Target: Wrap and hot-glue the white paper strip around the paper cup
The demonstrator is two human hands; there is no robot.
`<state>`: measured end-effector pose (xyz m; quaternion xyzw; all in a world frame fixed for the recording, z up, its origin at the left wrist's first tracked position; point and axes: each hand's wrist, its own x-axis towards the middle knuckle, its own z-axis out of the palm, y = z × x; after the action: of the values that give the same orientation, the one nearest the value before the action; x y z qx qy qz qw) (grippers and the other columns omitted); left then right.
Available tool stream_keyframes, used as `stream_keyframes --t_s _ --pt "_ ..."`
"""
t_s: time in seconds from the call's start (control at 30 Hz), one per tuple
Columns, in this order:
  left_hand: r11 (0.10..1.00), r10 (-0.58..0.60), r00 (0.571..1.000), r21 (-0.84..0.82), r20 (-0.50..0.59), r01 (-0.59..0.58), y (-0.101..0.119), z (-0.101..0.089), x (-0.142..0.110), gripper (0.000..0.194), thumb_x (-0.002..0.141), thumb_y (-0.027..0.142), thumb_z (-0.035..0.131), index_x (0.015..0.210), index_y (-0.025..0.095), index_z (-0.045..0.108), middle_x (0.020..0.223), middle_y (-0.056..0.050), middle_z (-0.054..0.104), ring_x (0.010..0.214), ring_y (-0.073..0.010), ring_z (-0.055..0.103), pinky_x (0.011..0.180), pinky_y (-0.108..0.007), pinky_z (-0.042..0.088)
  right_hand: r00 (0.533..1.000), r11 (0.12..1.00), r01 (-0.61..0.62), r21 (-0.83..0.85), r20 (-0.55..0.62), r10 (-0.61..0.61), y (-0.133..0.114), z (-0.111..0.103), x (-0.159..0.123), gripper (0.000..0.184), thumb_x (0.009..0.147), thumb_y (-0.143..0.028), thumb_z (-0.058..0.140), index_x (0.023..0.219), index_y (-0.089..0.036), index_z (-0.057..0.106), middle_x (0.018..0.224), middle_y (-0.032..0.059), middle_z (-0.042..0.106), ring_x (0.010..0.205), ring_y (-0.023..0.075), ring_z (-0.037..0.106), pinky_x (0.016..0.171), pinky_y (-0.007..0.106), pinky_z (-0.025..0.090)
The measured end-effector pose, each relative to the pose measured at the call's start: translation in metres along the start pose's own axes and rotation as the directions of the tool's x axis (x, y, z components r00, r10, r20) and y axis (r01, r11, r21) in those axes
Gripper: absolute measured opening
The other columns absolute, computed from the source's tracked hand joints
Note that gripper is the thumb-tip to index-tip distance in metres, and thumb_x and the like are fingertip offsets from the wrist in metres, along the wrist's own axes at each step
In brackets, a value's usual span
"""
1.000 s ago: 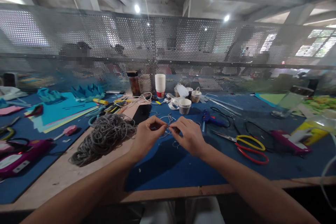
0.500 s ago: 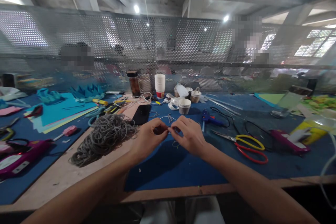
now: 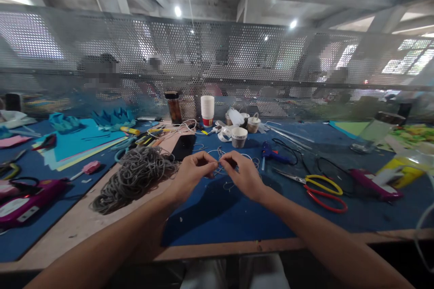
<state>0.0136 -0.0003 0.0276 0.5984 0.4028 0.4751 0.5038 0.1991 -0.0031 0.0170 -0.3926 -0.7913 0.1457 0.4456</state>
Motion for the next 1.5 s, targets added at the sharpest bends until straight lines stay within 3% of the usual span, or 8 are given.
stream_keyframes --t_s 0.17,0.4,0.57,0.77,1.03,1.3,1.5 --pt "0.999 0.018 0.998 0.036 -0.058 -0.016 -0.0009 0.0005 -0.0002 0.017 0.077 0.031 0.074 0.074 0.016 0.066 0.067 0.002 0.062 0.061 -0.0115 0.057 0.060 -0.024 0.048 0.988 0.950 0.153 -0.272 0.025 -0.152 -0.0026 0.0005 -0.0046 0.014 0.099 -0.028 0.052 0.099 -0.020 0.064 0.089 0.0042 0.066 0.075 0.0163 0.060 0.071 0.028 0.043" --pt "0.965 0.115 0.986 0.247 -0.117 -0.083 -0.0010 0.0022 -0.0013 0.013 0.077 0.026 0.071 0.073 0.016 0.065 0.065 0.001 0.062 0.061 -0.0128 0.057 0.058 -0.024 0.045 0.954 0.852 0.289 -0.437 0.057 -0.295 -0.0047 -0.0022 -0.0050 0.016 0.099 -0.029 0.051 0.096 -0.020 0.065 0.088 0.0041 0.067 0.078 0.0175 0.060 0.071 0.030 0.041" --pt "0.953 0.127 0.990 0.285 -0.058 -0.106 -0.0019 0.0010 -0.0021 0.011 0.078 0.024 0.069 0.072 0.016 0.065 0.065 0.001 0.062 0.061 -0.0120 0.056 0.059 -0.024 0.043 0.981 0.918 0.183 -0.353 0.002 -0.194 -0.0037 -0.0037 -0.0034 0.015 0.099 -0.031 0.052 0.096 -0.021 0.063 0.090 0.0031 0.065 0.077 0.0158 0.061 0.071 0.028 0.043" --pt "0.989 0.036 0.999 0.146 -0.027 -0.031 0.0018 -0.0023 0.0009 0.010 0.077 0.024 0.070 0.072 0.016 0.066 0.067 0.001 0.061 0.061 -0.0115 0.055 0.059 -0.024 0.045 0.996 0.990 0.042 -0.137 -0.068 -0.051 0.0030 -0.0012 -0.0005 0.011 0.098 -0.029 0.054 0.095 -0.022 0.060 0.088 0.0010 0.063 0.074 0.0135 0.061 0.070 0.025 0.046" --pt "0.998 -0.055 0.995 -0.011 -0.077 0.055 -0.0001 -0.0022 0.0011 0.018 0.074 0.030 0.076 0.073 0.015 0.066 0.067 0.002 0.059 0.058 -0.0097 0.054 0.059 -0.024 0.047 0.987 0.932 0.155 -0.327 0.013 -0.160 0.0009 -0.0001 -0.0044 0.013 0.098 -0.029 0.054 0.097 -0.022 0.064 0.088 0.0023 0.065 0.075 0.0143 0.061 0.067 0.026 0.041" --pt "0.975 0.065 0.990 0.219 -0.124 -0.037 0.0008 0.0006 -0.0008 0.014 0.075 0.028 0.072 0.073 0.015 0.066 0.065 0.001 0.062 0.060 -0.0131 0.058 0.057 -0.025 0.048 0.962 0.855 0.264 -0.447 0.052 -0.270 -0.0024 -0.0038 -0.0044 0.016 0.100 -0.029 0.052 0.097 -0.022 0.066 0.088 0.0029 0.067 0.075 0.0159 0.060 0.069 0.028 0.040" --pt "0.965 0.085 0.994 0.255 -0.072 -0.064 -0.0022 -0.0007 -0.0002 0.011 0.076 0.025 0.070 0.072 0.016 0.065 0.065 0.000 0.062 0.060 -0.0127 0.057 0.058 -0.025 0.046 0.983 0.922 0.172 -0.346 0.002 -0.183 -0.0022 -0.0038 -0.0033 0.015 0.099 -0.032 0.053 0.097 -0.022 0.065 0.090 0.0027 0.066 0.074 0.0143 0.061 0.068 0.026 0.042"
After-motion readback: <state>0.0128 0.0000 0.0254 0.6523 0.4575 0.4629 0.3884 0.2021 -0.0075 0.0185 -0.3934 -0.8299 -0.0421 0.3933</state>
